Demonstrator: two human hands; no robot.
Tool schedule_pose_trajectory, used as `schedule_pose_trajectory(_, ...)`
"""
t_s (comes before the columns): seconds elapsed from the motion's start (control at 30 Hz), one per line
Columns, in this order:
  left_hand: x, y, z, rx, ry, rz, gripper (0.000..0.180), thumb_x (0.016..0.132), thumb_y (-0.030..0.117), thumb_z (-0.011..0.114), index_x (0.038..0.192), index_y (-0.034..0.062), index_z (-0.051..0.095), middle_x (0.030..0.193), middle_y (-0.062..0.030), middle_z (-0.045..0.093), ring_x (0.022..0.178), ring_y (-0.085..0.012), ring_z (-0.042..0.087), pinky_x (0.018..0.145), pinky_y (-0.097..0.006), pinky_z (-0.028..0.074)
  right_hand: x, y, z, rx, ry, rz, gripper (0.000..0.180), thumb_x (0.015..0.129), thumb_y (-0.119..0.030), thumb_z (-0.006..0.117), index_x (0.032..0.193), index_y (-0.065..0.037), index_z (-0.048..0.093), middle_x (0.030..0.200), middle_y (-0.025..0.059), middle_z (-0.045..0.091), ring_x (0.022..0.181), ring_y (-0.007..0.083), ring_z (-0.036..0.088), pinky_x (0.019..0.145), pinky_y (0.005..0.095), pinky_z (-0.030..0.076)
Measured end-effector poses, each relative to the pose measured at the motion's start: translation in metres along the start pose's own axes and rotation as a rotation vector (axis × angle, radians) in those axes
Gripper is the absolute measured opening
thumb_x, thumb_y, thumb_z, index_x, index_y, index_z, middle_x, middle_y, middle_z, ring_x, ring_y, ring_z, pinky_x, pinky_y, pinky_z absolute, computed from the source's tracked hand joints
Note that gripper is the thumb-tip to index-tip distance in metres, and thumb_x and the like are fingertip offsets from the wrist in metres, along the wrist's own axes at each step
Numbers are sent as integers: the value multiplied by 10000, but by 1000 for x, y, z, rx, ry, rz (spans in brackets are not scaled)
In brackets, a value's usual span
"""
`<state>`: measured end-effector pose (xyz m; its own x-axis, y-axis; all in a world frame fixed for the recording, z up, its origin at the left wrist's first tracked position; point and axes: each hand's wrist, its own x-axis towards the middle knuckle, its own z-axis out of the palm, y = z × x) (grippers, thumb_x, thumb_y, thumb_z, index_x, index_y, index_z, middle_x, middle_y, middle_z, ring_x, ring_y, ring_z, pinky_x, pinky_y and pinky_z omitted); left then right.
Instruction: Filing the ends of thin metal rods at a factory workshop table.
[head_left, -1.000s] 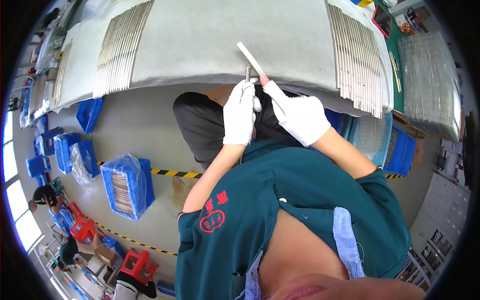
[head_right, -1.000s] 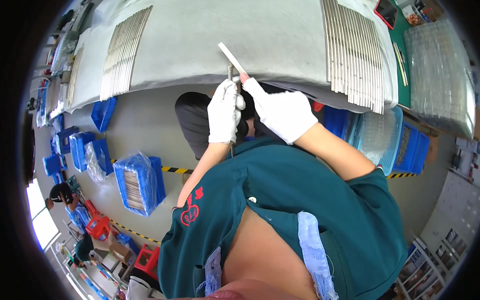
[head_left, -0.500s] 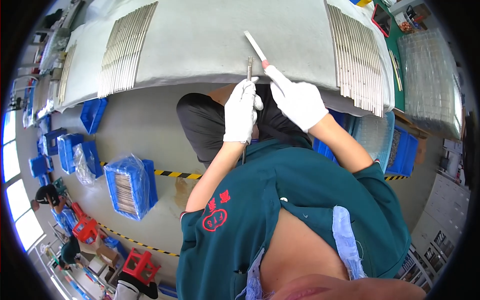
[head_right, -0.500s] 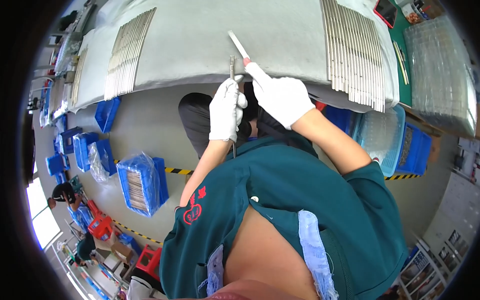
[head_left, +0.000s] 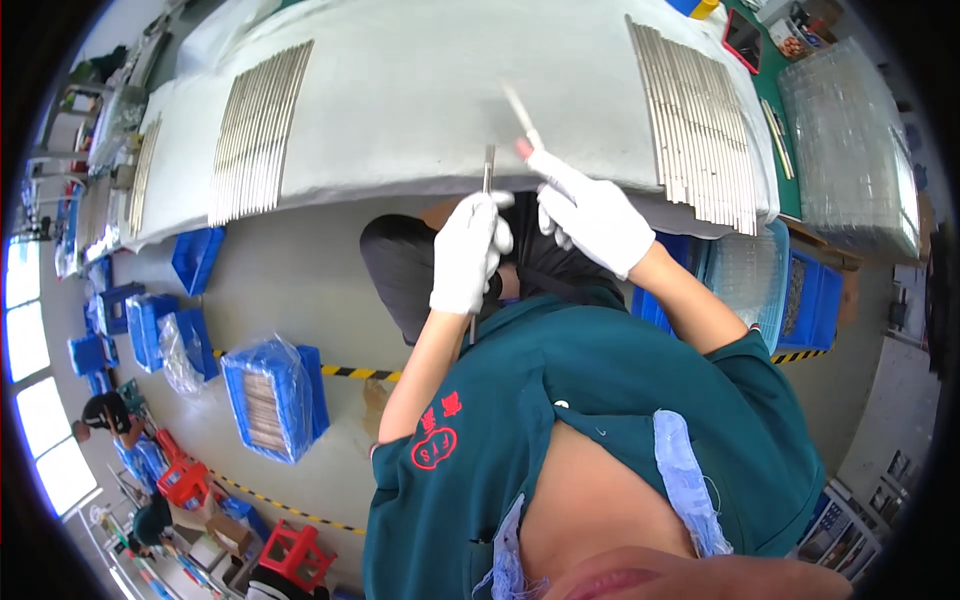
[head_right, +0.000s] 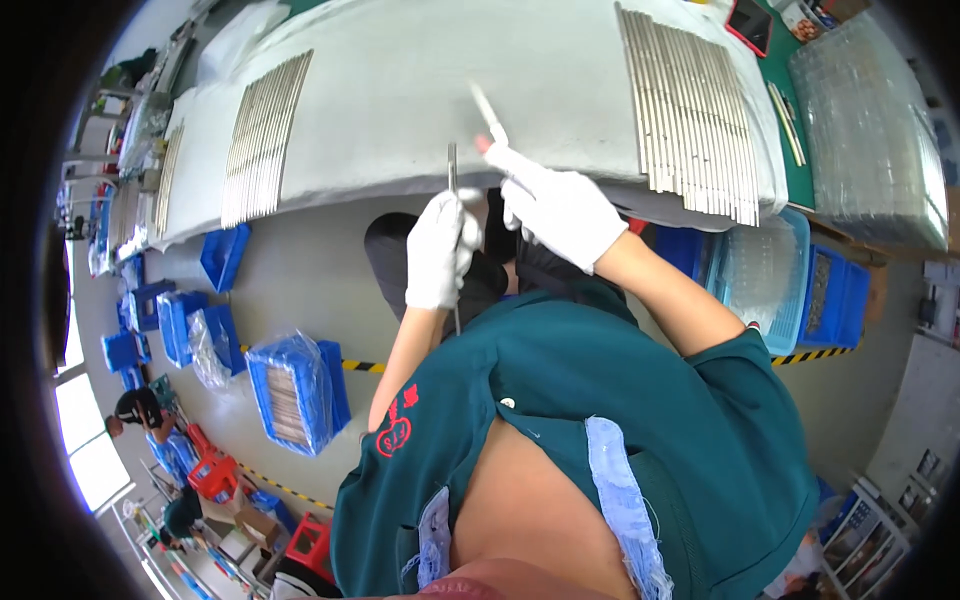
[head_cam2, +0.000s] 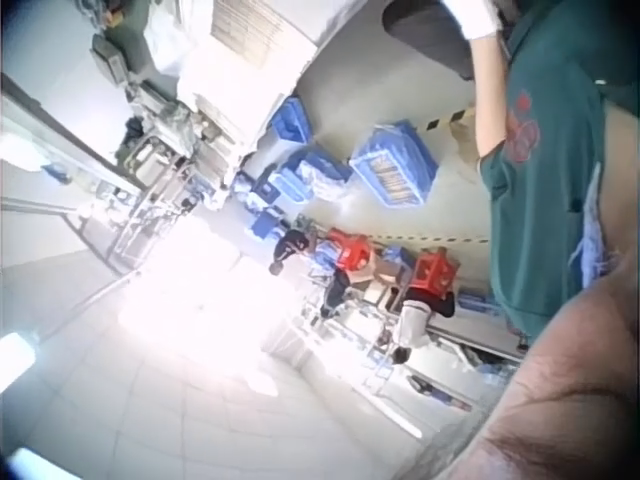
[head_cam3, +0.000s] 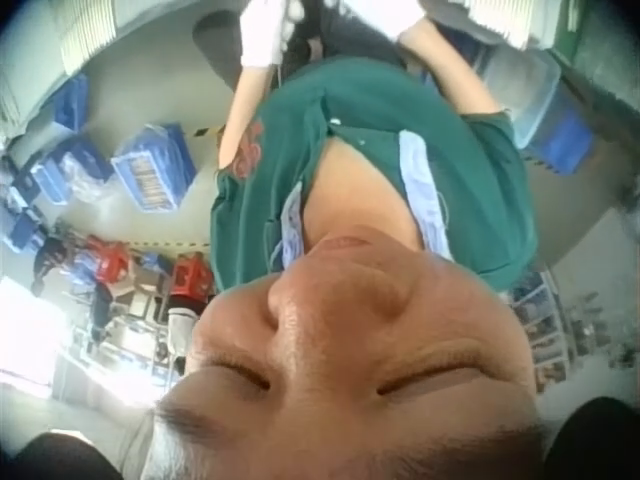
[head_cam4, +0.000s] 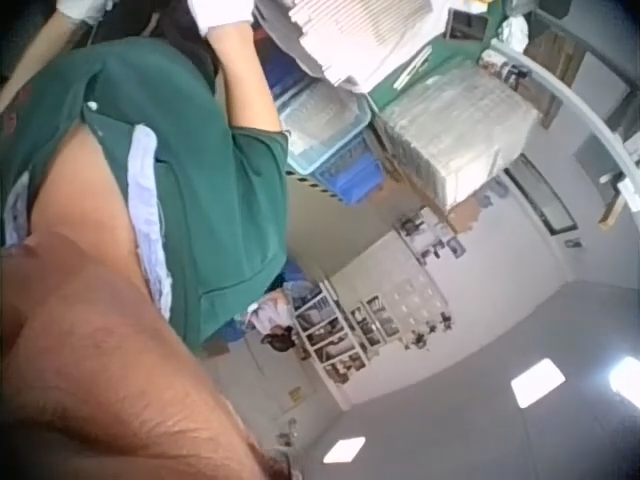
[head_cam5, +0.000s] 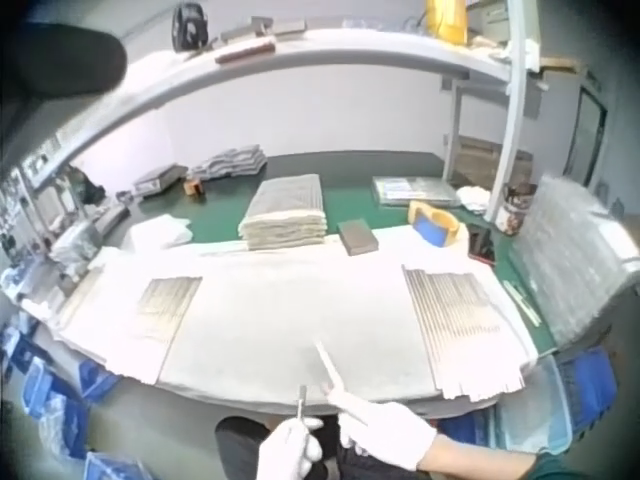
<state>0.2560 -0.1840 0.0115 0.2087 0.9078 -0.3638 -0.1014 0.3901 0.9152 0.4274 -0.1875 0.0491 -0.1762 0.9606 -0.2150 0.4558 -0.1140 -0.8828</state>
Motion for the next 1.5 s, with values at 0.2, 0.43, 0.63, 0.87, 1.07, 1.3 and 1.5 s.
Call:
schedule_pose_trajectory(0.2,-29,31,1,575,-245,137,224,883,197,513,984,13,590,774,-113,606,661,-200,577,642,-280,456,-15,-18,-6,329,-180,-5,318,880,-250,532,1099,-27,592,764,-16,602,579,36,486,512,184,399)
schedule_pose_trajectory(0.43,-3,36,-37,856,304,626,298,850,139,606,1122,23,563,1031,-109,600,909,-164,595,806,-277,468,-51,-51,-78,531,588,-443,237,893,-264,562,897,-38,632,631,-13,548,515,40,475,443,194,368)
schedule_pose_trajectory(0.63,4,35,-61,800,476,569,302,869,115,579,1152,14,546,1073,-116,582,940,-178,590,836,-282,468,-8,8,-75,-745,674,-522,186,763,-222,645,932,-159,602,708,24,578,628,204,586,539,275,466)
schedule_pose_trajectory(0.87,3,36,-85,906,539,661,293,849,39,582,1138,0,549,1061,-116,558,946,-172,564,837,-273,469,-24,15,-78,-916,315,-53,322,819,-379,553,1058,-164,548,840,86,589,732,272,607,634,376,481)
schedule_pose_trajectory(1.07,34,78,-129,1548,663,822,359,850,155,580,1181,26,532,1189,-175,526,1024,-319,542,871,-360,441,-23,19,-69,-910,592,-473,286,851,-289,470,1057,-102,535,787,119,614,698,256,614,590,359,500)
schedule_pose_trajectory(1.3,90,67,-198,1850,682,525,406,898,371,438,1176,93,538,1249,-115,506,1152,-302,462,927,-425,376,22,3,8,-468,323,-425,303,859,-275,445,1121,-129,486,754,131,625,618,317,618,556,449,484)
schedule_pose_trajectory(1.5,102,48,-227,1268,472,828,365,901,350,432,1193,156,533,1251,-26,513,1197,-242,411,997,-412,270,56,3,6,-409,463,-460,305,856,-270,439,1107,-108,500,721,141,626,618,328,617,561,449,491)
